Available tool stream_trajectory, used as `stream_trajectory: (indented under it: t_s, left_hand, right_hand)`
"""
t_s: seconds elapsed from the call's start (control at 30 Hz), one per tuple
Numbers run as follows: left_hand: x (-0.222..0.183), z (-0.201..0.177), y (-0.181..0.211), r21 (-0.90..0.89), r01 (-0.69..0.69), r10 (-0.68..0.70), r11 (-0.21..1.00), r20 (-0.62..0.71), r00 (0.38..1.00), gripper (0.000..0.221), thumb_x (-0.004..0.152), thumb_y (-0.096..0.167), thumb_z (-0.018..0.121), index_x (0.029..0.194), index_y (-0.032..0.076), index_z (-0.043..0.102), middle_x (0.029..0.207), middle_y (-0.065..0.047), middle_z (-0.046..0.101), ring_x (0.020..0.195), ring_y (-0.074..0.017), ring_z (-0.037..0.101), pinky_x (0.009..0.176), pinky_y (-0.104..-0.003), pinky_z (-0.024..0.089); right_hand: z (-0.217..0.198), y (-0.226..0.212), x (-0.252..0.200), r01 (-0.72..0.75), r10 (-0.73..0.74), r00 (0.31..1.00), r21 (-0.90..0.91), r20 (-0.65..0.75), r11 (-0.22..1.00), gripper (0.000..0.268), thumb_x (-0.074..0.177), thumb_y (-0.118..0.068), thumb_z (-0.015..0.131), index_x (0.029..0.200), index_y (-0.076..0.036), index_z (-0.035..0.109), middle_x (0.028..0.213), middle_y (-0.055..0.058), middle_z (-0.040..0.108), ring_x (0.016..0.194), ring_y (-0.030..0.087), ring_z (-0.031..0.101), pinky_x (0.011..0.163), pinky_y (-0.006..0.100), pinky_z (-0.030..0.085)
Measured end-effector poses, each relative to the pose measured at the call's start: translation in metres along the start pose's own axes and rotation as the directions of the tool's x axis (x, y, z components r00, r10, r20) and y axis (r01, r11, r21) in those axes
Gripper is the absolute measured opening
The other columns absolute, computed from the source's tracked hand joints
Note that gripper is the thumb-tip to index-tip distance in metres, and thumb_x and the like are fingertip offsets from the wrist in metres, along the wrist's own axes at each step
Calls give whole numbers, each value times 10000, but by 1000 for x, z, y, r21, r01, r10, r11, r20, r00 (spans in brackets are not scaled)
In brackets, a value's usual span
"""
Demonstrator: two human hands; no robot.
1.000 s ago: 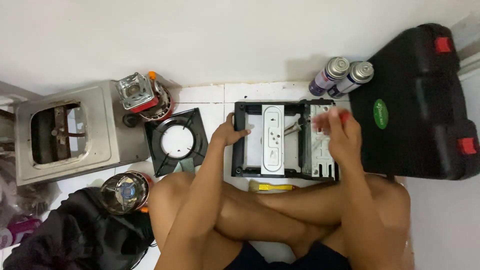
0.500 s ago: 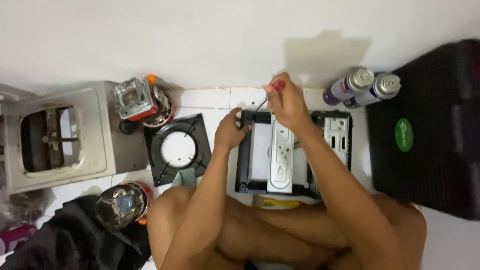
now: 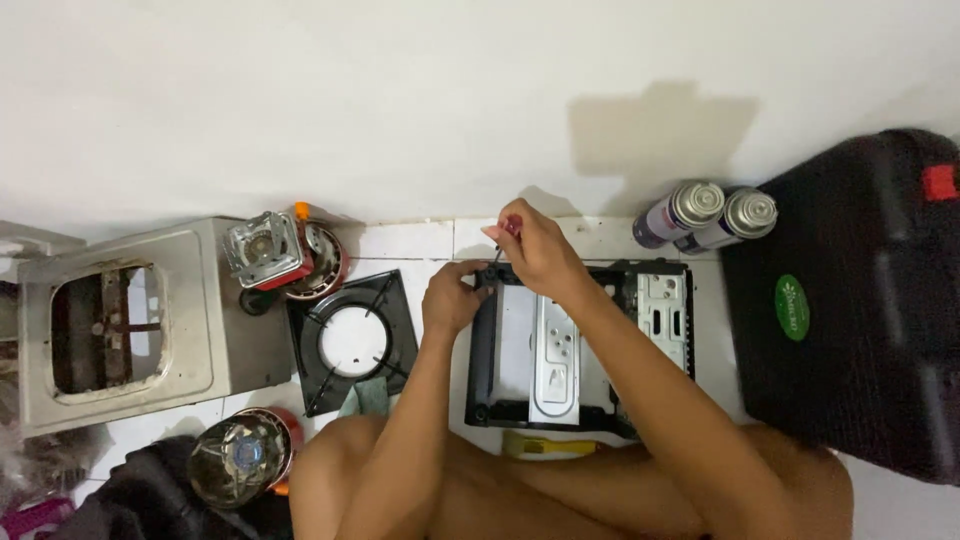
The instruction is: Disassembling a portable gas stove by unscrewing the burner assembly and internal components using a screwdriver.
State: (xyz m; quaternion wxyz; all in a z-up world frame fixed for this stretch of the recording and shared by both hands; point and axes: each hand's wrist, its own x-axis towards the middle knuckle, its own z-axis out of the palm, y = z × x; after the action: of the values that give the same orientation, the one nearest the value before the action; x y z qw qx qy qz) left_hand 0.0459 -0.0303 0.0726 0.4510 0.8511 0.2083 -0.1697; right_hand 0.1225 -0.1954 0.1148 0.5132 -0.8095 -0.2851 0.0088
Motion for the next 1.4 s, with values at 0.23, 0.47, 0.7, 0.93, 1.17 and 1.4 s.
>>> stream_trajectory:
  t_s: [0.23, 0.47, 0.7, 0.93, 1.17, 1.4]
  left_hand:
    - [5, 7, -16, -51, 19, -22, 999, -46, 999, 371, 842, 106, 777, 1209, 140, 742, 1072, -140, 759, 970, -306, 758, 823, -416, 609]
    - [6, 5, -8, -83, 57, -61, 995, -39, 997, 386, 850, 74, 769, 1231, 96, 711, 1195, -189, 720, 1038, -319, 736, 855, -438, 602]
    - [-4, 2, 6, 6, 26, -26, 1000, 1, 1000, 448, 863, 82, 763, 1305, 101, 686, 1343, -175, 652, 1144, -345, 698, 950, -486, 588]
    - [0, 2, 5, 4, 35, -35, 999, 4, 999, 448, 866, 89, 754, 1308, 103, 684, 1333, -164, 651, 1158, -346, 690, 963, -495, 583]
    - [1, 3, 0, -20, 33, -33, 999, -2, 999, 445, 856, 77, 762, 1295, 99, 687, 1321, -170, 652, 1149, -355, 696, 945, -488, 585]
    - [1, 0, 2, 9, -4, 4, 1000, 0, 1000, 434, 866, 100, 759, 1294, 109, 687, 1307, -173, 647, 1147, -354, 696, 938, -485, 591]
  right_hand:
    - [0, -5, 3, -51, 51, 999, -8, -7, 999, 227, 1080, -278, 586, 1024, -65, 530, 708, 170, 602, 628, 337, 638, 583, 409, 528]
    - [-5, -10, 8, -89, 87, 993, 13, 77, 996, 206, 1076, -247, 558, 1029, -49, 524, 735, 196, 602, 652, 378, 642, 607, 456, 537]
    - [-8, -10, 13, -132, 129, 987, 28, 100, 991, 224, 1084, -268, 546, 1027, -52, 527, 715, 152, 592, 643, 306, 629, 592, 403, 530]
    - [-6, -5, 15, -129, 126, 985, 21, 114, 991, 223, 1085, -254, 542, 1020, -42, 534, 713, 159, 592, 641, 308, 626, 582, 401, 523]
    - [-2, -9, 13, -126, 126, 983, -8, 132, 992, 247, 1090, -296, 535, 1035, -55, 530, 734, 162, 594, 667, 325, 643, 606, 414, 541]
    - [-3, -8, 16, -158, 170, 962, -74, 215, 985, 253, 1081, -326, 536, 1058, -75, 537, 821, 153, 610, 736, 350, 665, 641, 430, 557]
